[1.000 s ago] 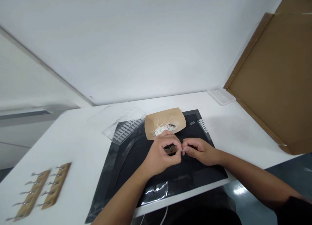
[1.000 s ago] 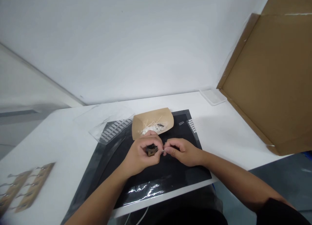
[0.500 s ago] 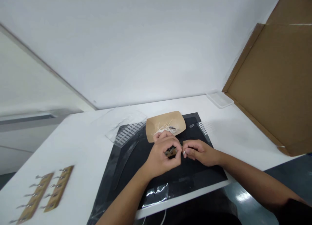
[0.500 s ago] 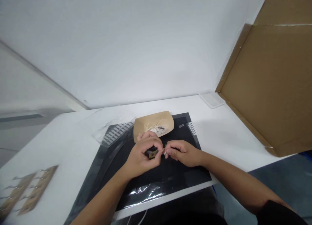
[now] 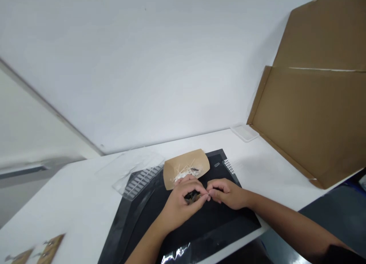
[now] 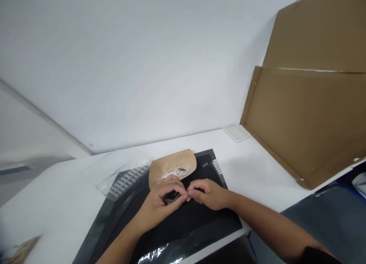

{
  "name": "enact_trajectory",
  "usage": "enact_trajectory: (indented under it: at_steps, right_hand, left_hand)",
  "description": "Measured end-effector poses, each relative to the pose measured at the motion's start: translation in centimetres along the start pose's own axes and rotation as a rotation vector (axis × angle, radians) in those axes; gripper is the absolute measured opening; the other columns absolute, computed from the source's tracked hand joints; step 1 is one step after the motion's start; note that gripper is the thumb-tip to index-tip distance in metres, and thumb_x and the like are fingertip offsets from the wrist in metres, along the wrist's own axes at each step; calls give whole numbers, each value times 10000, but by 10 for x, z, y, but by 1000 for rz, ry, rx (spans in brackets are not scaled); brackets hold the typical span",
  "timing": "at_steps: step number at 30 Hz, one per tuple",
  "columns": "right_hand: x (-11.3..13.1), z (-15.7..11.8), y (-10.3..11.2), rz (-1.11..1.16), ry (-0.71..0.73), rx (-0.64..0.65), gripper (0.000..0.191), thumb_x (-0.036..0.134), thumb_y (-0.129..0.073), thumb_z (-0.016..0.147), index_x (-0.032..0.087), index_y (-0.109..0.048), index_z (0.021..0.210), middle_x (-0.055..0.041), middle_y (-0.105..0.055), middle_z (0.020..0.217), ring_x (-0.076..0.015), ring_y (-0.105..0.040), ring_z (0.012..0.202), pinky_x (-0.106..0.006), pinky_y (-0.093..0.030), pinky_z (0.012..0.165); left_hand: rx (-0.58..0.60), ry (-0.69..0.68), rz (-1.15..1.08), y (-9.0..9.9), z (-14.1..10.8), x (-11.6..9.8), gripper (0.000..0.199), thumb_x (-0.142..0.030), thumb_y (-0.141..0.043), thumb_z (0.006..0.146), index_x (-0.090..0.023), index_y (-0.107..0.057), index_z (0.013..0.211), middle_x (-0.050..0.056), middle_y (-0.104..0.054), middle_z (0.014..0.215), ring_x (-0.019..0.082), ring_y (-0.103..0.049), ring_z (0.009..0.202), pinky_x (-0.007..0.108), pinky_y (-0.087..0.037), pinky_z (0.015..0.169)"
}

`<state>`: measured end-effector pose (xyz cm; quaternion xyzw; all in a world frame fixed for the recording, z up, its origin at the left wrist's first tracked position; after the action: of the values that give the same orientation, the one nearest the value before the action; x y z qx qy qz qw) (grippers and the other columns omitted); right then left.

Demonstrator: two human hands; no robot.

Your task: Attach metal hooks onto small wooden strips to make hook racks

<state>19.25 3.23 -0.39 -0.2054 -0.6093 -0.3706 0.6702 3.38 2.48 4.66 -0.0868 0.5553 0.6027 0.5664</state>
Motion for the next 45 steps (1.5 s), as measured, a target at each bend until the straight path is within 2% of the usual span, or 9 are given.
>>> enact_trajectory:
  at_steps: [5, 12, 19, 26, 32, 37, 40, 45]
  right_hand:
    - [-5, 1, 0, 0, -9, -14, 542, 662, -536, 1046, 153, -678, 927, 38, -520, 715, -105, -468, 624, -228, -386, 614]
    - [-8, 0, 0, -34, -4, -16, 531, 652, -546, 1047, 154, -676, 919, 39, -530, 714, -101, -477, 617, -224, -393, 613]
    - [-3, 2, 0, -107, 17, -10, 491, 607, -561, 1053, 158, -702, 911, 34, -537, 733, -104, -496, 626, -226, -413, 628]
    - [-2, 2, -1, -126, 58, 45, 452, 563, -569, 1060, 161, -715, 912, 22, -554, 763, -109, -524, 658, -229, -441, 656]
    - [-12, 4, -2, -64, 59, 71, 388, 525, -648, 1020, 160, -722, 910, 3, -615, 849, -86, -557, 601, -211, -463, 590]
    - [-10, 5, -1, -69, 78, 46, 383, 522, -660, 1013, 159, -736, 920, -20, -650, 873, -110, -620, 641, -237, -529, 636]
    - [-2, 5, 1, -169, 135, 12, 351, 483, -627, 1039, 167, -743, 942, -24, -661, 848, -126, -629, 667, -249, -531, 669]
    - [13, 3, 1, -436, 262, -59, 318, 444, -586, 1068, 194, -752, 962, -53, -730, 888, -181, -669, 833, -300, -505, 809]
  left_hand:
    - [63, 31, -23, -1, 1, 0, 226, -335, -645, 1021, -249, -779, 860, 26, -753, 866, 193, -648, 904, 351, -456, 895]
    - [91, 61, -29, 0, 1, -1, 272, -385, -634, 1029, -237, -757, 837, 30, -739, 870, 195, -658, 906, 342, -461, 896]
    - [172, 116, -1, -3, -2, 1, 298, -420, -591, 1046, -224, -721, 863, 35, -716, 905, 209, -632, 963, 373, -407, 984]
    - [275, 124, 29, -7, -6, 1, 273, -390, -499, 1081, -227, -644, 916, 20, -694, 954, 208, -603, 991, 427, -305, 1094]
    - [338, 145, 84, -10, -10, 2, 206, -306, -486, 1064, -229, -601, 912, 13, -664, 932, 210, -573, 986, 434, -301, 1096]
    - [347, 174, 105, -12, -10, 4, 163, -257, -495, 1040, -228, -587, 909, 18, -662, 946, 217, -575, 1009, 475, -270, 1129]
    - [326, 196, 103, -11, -8, 5, 140, -230, -511, 1021, -232, -603, 915, 15, -673, 945, 218, -584, 1003, 497, -259, 1144]
    - [266, 196, 122, -8, -7, 9, 149, -227, -530, 998, -223, -613, 876, 29, -679, 906, 222, -599, 967, 493, -305, 1141]
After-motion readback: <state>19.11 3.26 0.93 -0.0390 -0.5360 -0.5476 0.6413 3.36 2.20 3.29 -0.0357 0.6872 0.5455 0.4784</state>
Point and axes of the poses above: each hand's wrist, its own z-axis towards the middle knuckle, its own y-axis out of the back of the hand, x = y × z, the point moved 6 cm from there along z, towards the middle knuckle
